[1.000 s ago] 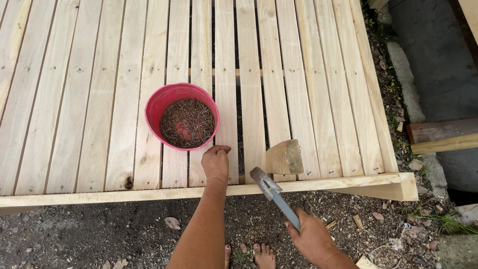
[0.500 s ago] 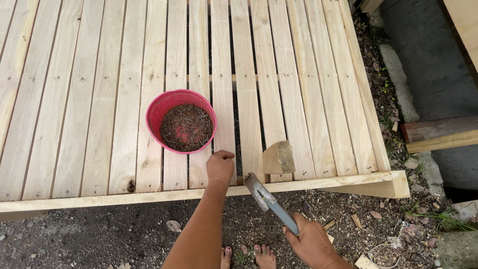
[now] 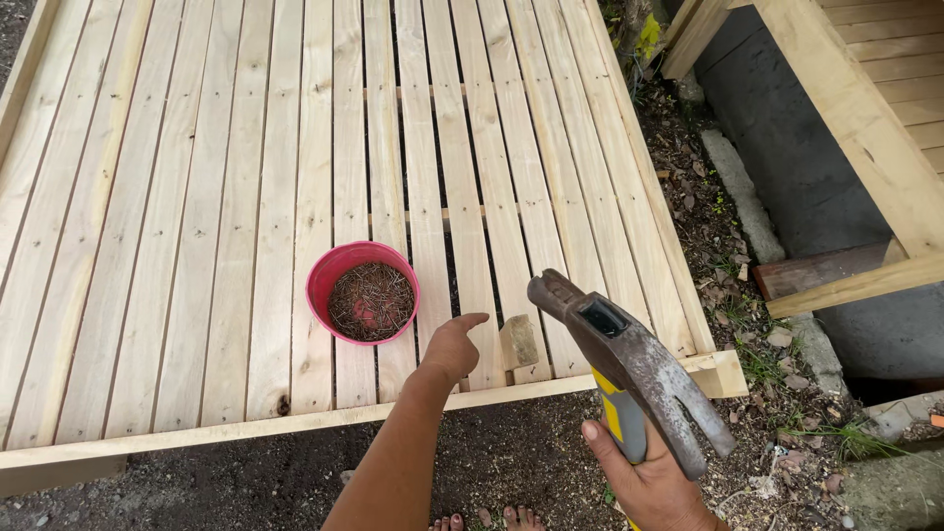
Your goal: The person hammers nails into a wooden slatted frame using a claw hammer. They repeatedly pick nails from a pink bucket, position them on the frame, and drive them in with the hammer. The work progresses along the edge of the frame.
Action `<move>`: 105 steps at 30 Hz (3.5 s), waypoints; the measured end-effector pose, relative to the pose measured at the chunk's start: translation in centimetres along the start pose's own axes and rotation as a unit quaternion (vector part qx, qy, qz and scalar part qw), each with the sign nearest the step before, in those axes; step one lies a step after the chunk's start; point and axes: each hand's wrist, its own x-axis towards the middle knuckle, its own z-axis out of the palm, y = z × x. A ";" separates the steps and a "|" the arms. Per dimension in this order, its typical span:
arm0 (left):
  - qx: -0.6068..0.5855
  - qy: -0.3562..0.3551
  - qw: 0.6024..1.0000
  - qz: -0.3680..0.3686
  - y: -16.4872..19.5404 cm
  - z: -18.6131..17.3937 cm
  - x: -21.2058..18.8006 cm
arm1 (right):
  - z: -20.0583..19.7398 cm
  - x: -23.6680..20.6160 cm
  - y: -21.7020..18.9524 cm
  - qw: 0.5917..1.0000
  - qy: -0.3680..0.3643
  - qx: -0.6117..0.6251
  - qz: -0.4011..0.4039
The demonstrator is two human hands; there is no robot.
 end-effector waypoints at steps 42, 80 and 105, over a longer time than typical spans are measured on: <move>0.134 0.084 0.987 -0.033 -9.2 0.8 3.5 | 1.3 0.4 4.0 0.941 -0.116 -0.232 0.218; 0.062 0.113 0.990 -0.065 -14.8 4.3 3.2 | 5.1 5.0 9.1 0.861 -0.290 -0.337 0.246; 0.056 0.102 0.990 -0.074 -15.9 4.9 3.8 | 5.0 7.1 7.8 0.847 -0.320 -0.389 0.170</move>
